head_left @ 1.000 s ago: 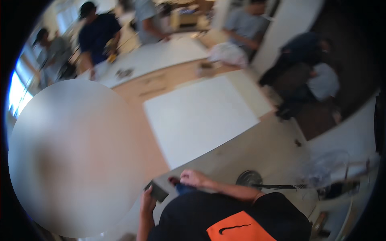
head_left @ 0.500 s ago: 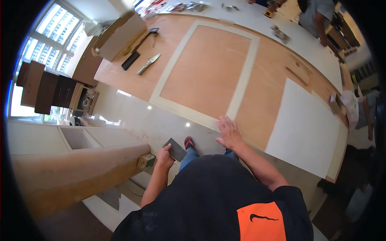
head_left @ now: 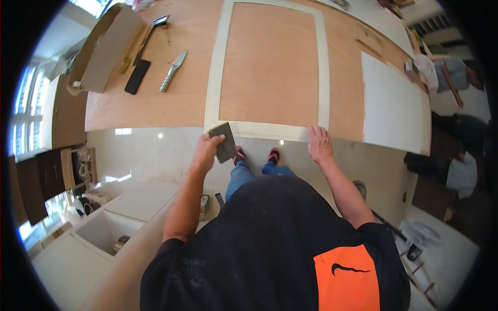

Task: The person cuts out the center panel of a frame using a blade, removes and sets aside the inner piece, and sands the edges of the frame with a sanding block.

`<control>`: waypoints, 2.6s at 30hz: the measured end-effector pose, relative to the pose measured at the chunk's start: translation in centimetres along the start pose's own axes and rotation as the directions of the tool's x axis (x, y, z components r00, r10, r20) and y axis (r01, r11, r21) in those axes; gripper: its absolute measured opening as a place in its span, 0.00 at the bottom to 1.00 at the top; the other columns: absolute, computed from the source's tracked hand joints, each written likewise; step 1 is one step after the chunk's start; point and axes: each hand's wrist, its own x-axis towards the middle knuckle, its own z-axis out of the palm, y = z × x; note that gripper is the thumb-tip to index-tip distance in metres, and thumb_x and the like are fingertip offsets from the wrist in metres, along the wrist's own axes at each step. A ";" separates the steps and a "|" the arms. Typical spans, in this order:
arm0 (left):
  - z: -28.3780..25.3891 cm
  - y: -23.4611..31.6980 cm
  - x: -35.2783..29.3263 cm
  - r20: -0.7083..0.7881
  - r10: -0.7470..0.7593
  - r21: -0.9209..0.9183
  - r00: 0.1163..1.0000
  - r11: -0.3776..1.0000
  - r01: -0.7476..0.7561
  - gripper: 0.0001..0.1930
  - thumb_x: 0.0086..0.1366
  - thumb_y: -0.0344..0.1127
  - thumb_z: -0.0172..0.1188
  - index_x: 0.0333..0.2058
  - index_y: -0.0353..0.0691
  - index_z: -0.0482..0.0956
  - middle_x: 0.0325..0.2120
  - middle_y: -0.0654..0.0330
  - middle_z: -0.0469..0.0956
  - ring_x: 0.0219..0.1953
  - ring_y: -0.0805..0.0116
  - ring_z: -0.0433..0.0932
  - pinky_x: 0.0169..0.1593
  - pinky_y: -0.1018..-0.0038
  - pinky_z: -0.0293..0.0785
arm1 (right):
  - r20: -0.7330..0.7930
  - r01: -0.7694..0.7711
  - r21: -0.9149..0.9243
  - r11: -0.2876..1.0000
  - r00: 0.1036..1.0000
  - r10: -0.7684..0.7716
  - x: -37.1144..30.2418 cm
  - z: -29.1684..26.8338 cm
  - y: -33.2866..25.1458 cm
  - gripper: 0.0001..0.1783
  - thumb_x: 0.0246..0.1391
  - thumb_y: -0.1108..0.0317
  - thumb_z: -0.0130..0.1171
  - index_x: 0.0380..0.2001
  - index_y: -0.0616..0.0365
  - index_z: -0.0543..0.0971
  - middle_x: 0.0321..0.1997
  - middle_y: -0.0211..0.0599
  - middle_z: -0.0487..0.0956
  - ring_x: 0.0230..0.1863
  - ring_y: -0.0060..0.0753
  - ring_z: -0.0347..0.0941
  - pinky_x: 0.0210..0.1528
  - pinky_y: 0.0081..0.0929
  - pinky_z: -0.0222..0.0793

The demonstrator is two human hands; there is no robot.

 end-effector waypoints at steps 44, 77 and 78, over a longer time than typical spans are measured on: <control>25.2 1.2 12.2 0.939 -0.280 0.344 0.200 0.745 -0.572 0.26 0.73 0.36 0.52 0.66 0.33 0.68 0.57 0.42 0.77 0.59 0.55 0.76 0.63 0.64 0.68 | 0.451 0.362 0.824 -0.436 0.047 0.891 0.7 2.0 -7.9 0.27 0.62 0.54 0.67 0.53 0.67 0.77 0.48 0.43 0.82 0.45 0.38 0.79 0.46 0.38 0.77; 28.8 1.4 12.5 0.938 -0.249 0.340 0.243 0.799 -0.495 0.25 0.74 0.39 0.51 0.64 0.29 0.70 0.53 0.46 0.81 0.56 0.56 0.78 0.62 0.66 0.70 | 0.340 0.436 0.836 -0.333 0.066 0.938 1.0 -2.9 -5.6 0.24 0.63 0.55 0.64 0.49 0.66 0.80 0.43 0.41 0.83 0.41 0.34 0.78 0.45 0.34 0.75; 28.9 1.2 12.5 0.939 -0.245 0.335 0.239 0.802 -0.495 0.25 0.74 0.39 0.51 0.64 0.29 0.70 0.53 0.46 0.81 0.56 0.56 0.78 0.62 0.66 0.70 | 0.361 0.465 0.818 -0.337 0.041 0.932 1.1 -3.7 -5.0 0.23 0.62 0.56 0.65 0.49 0.66 0.79 0.42 0.40 0.82 0.40 0.35 0.78 0.44 0.35 0.75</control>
